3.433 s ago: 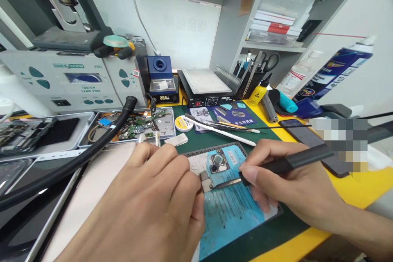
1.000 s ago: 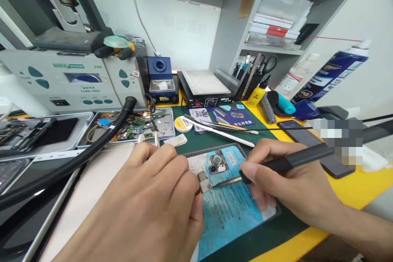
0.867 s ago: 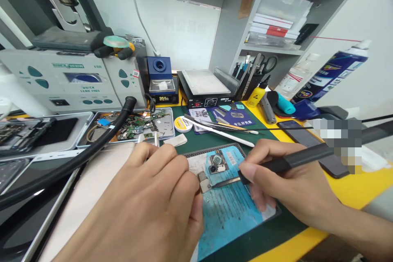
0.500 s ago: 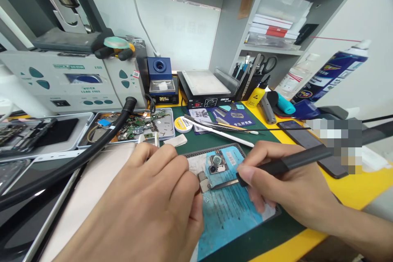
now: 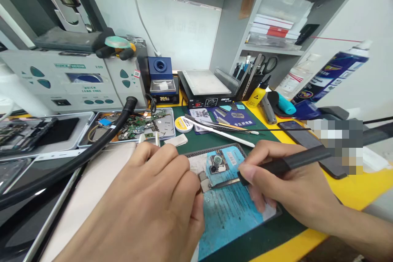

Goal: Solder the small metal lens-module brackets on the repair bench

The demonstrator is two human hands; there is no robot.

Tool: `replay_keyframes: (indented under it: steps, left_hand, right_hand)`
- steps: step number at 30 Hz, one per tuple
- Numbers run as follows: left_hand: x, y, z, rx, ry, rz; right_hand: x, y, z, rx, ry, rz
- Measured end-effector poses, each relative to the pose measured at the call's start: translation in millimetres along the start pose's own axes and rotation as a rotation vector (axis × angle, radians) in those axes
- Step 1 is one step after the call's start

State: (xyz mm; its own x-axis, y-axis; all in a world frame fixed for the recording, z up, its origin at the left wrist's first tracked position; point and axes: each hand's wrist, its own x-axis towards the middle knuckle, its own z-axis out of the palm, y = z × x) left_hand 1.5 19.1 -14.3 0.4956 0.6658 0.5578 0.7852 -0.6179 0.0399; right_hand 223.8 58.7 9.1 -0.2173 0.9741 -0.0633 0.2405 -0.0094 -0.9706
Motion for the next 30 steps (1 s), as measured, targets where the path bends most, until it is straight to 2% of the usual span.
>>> replay_keyframes:
  steps: [17, 30]
  left_hand:
    - [1.0, -1.0, 3.7, 0.028, 0.024, -0.008]
    - [1.8, -2.5, 2.3, -0.037, 0.022, -0.049]
  right_hand:
    - [-1.2, 2.0, 1.2, -0.003, 0.034, -0.028]
    - [0.6, 3.8, -2.2, 0.041, -0.004, -0.014]
